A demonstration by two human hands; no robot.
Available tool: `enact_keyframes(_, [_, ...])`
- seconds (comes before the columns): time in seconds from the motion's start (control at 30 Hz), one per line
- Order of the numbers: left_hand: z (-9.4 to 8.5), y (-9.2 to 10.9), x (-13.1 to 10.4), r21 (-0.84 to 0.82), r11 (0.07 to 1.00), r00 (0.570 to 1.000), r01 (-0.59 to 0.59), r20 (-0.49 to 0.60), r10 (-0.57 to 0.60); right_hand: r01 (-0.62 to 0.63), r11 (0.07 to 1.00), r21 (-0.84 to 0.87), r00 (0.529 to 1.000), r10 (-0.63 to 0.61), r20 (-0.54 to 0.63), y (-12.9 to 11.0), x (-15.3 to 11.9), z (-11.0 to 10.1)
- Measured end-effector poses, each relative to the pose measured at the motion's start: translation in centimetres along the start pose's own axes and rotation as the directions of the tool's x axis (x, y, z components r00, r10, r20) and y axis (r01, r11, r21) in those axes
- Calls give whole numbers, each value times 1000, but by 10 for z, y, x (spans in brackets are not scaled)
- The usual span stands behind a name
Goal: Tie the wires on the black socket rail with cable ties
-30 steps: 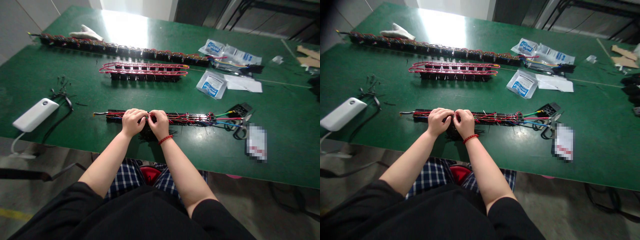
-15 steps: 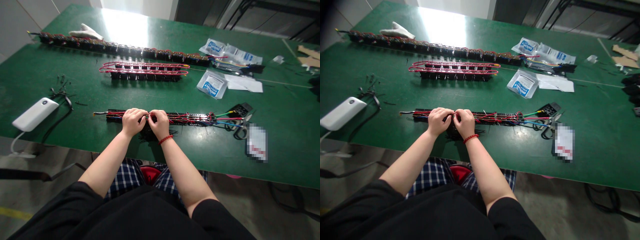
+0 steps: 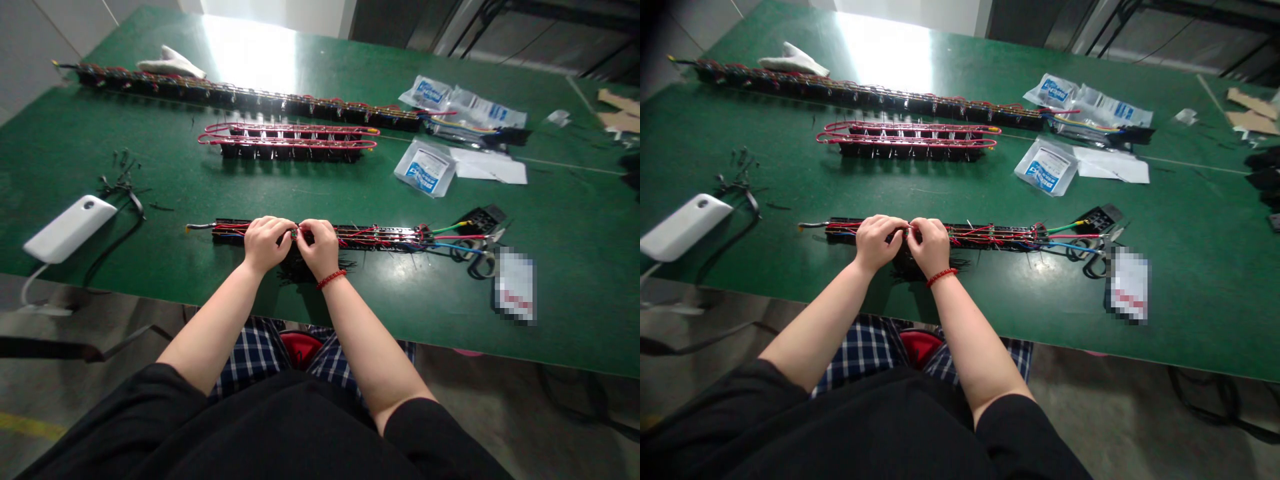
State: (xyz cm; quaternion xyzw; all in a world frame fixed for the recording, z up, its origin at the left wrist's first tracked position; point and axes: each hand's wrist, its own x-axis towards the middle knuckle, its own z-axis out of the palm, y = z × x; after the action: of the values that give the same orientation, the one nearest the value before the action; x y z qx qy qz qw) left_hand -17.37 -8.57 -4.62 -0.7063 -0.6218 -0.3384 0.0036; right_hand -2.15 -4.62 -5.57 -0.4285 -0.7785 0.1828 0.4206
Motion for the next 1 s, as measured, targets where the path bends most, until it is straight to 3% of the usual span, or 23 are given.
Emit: enact_keyframes(1.0, [3,-2,1,37,999,999,-6,-41,8,-16,995,97,1000,17,-18,-3,-2,-2])
